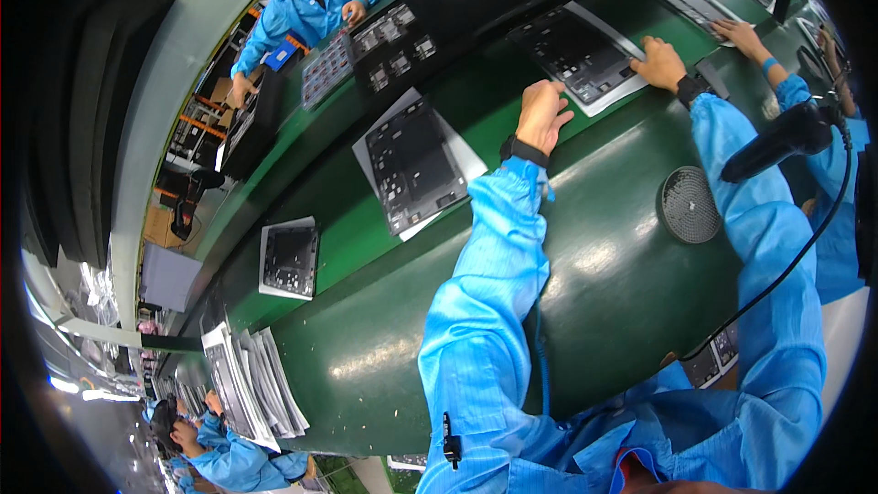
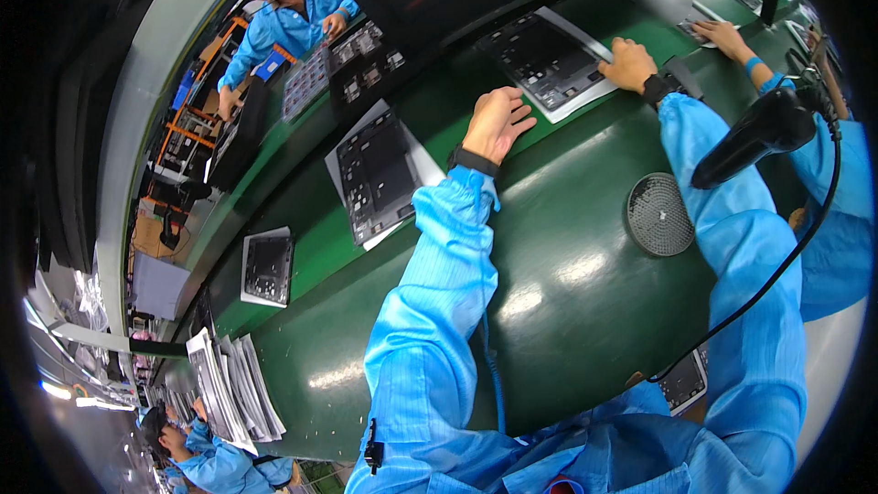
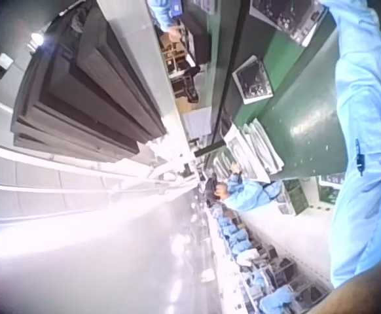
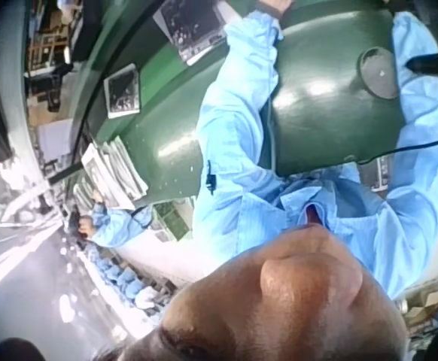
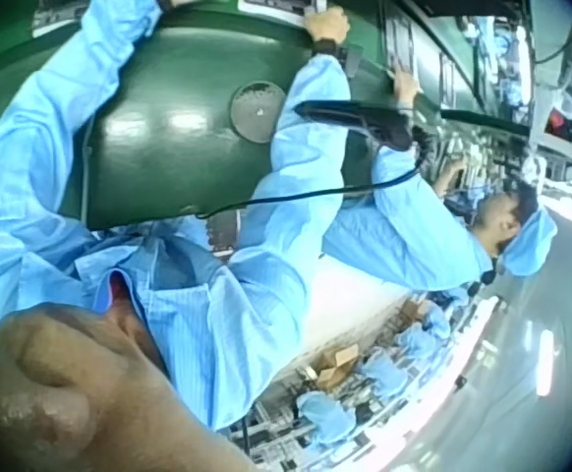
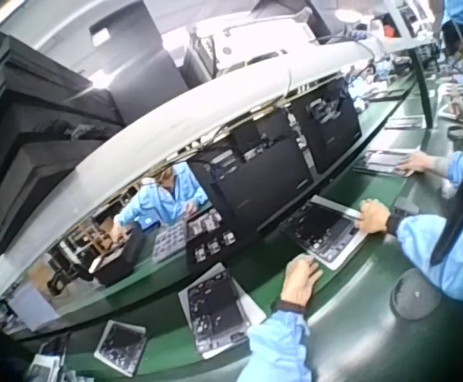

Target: Using an electric screwdriver to fasten internal components and housings of electronic devices at an assembly line.

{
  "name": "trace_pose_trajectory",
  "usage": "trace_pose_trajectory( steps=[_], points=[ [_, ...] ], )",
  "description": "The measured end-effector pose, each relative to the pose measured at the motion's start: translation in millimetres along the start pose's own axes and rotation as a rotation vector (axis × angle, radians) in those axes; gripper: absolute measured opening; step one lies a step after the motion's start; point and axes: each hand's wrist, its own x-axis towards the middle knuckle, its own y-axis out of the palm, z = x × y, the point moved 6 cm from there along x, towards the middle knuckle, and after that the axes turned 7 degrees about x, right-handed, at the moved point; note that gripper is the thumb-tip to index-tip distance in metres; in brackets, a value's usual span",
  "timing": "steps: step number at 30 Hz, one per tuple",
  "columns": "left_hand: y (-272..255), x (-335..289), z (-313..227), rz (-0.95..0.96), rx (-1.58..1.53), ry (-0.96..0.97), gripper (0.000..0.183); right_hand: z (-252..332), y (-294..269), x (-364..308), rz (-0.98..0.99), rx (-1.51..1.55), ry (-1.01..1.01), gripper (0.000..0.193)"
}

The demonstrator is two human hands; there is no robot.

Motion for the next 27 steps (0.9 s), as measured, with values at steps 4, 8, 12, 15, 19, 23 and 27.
trace_pose_trajectory(
  steps=[4, 8, 12, 15, 19, 23, 27],
  points=[
    [27, 22, -2, -0.026, 0.06, -0.058, 0.045, -6, 10, -5, 0.027, 0.138, 0.11, 0.041],
    [3, 39, 6, -0.261, 0.162, -0.062, 0.014, -1, 8, -1, 0.12, 0.32, 0.265, 0.046],
    [-6, 51, 5, -0.404, 0.157, 0.066, 0.011, -6, 21, 7, 0.255, 0.415, 0.329, 0.038],
    [-24, 45, -6, -0.622, 0.485, 0.224, 0.016, 16, 32, 1, 0.362, 0.604, 0.23, 0.034],
    [-7, 59, 0, -0.204, -0.206, 0.197, 0.024, -1, 37, -1, 0.513, 0.896, 0.16, 0.036],
    [5, 33, -4, -0.277, -0.155, 0.199, 0.018, -32, -1, -13, 0.097, 0.768, -0.398, 0.036],
    [-64, -70, -5, -0.288, -0.021, 0.253, 0.006, 42, -74, -89, 0.368, 1.194, -0.367, 0.075]
  ],
)
